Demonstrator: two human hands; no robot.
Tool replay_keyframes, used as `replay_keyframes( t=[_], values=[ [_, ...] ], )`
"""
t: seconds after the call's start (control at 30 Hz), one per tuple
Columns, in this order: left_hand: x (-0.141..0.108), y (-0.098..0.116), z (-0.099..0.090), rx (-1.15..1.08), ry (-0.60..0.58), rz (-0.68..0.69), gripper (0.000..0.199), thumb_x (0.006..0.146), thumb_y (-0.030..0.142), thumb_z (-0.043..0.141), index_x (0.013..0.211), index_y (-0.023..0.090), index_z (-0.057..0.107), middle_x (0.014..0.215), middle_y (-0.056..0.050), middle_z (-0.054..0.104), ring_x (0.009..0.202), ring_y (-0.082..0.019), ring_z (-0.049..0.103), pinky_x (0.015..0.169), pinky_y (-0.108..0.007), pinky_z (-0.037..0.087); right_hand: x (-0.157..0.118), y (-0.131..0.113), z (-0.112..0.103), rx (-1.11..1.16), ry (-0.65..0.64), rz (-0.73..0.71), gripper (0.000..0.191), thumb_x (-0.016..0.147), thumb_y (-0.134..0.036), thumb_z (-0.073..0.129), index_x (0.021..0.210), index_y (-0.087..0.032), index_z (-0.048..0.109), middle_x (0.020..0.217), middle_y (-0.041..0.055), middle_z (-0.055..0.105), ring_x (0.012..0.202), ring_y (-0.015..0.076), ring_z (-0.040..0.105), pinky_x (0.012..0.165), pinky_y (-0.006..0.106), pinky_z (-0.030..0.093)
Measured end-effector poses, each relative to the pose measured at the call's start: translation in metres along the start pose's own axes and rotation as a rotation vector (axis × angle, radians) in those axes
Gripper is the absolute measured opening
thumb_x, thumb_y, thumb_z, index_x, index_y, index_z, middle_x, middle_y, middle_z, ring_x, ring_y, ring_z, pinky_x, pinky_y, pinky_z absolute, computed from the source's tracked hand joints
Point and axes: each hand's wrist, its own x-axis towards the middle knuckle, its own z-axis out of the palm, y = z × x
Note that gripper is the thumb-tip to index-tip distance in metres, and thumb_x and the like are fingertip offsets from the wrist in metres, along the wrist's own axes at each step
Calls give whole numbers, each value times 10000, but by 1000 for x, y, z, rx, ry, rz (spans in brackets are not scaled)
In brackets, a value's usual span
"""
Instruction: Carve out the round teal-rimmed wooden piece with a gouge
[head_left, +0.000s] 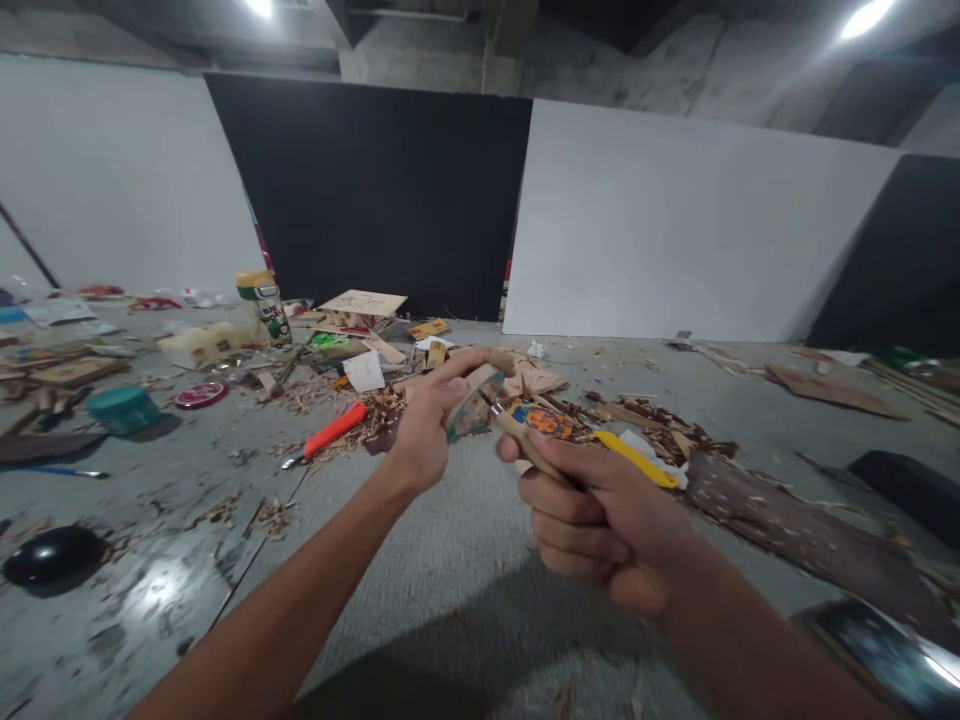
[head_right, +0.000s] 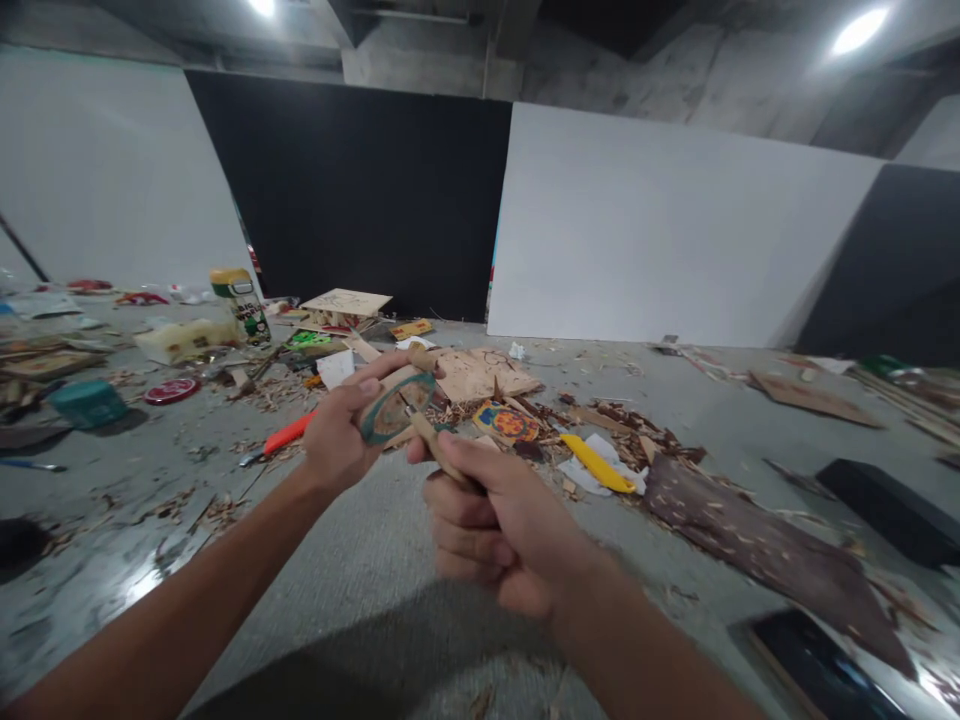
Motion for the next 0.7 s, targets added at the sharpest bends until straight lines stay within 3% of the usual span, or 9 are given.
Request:
replay_keyframes(
  t=[0.1,0.2,0.27,0.4,0.53,0.7],
  values=[
    [-1,0,5,-70,-19,-38,401,772,388,528,1017,122,702,995,-119,719,865,-243,668,657,-312,516,-1,0,-1,-327,173,-144,266,984,-448,411,930,-230,554,476,-127,258,370,74,117,361,205,146],
    [-1,3,10,-111,-4,-81,430,778,388,481,1025,106,693,992,-139,718,869,-268,677,645,-338,537,-4,-1,2,-884,423,-359,242,961,-393,470,936,-198,611,619,-44,483,498,101,374,471,243,284],
    [-1,6,13,-121,3,-111,445,778,375,465,1040,96,693,990,-148,719,882,-282,678,651,-354,548,-7,-3,4,-1093,498,-429,250,958,-364,459,938,-185,632,743,19,598,631,147,501,581,292,364],
    [-2,10,14,-116,-16,-125,441,785,367,461,1015,85,710,1010,-161,720,863,-280,681,631,-348,552,-9,-7,6,-1166,508,-422,296,968,-380,413,923,-185,631,737,33,621,667,189,550,671,352,401],
    [-3,8,12,-120,-24,-147,421,806,362,485,1010,83,725,1004,-151,728,779,-247,684,568,-313,538,-7,-7,6,-1190,496,-427,298,969,-377,403,884,-187,616,735,32,623,697,200,581,622,331,394],
    [-4,7,11,-159,-49,-147,388,801,332,508,1009,94,733,977,-126,739,752,-228,688,567,-295,536,-7,-2,7,-1240,484,-467,297,971,-330,406,874,-176,640,683,12,613,579,153,525,534,295,349]
  ],
)
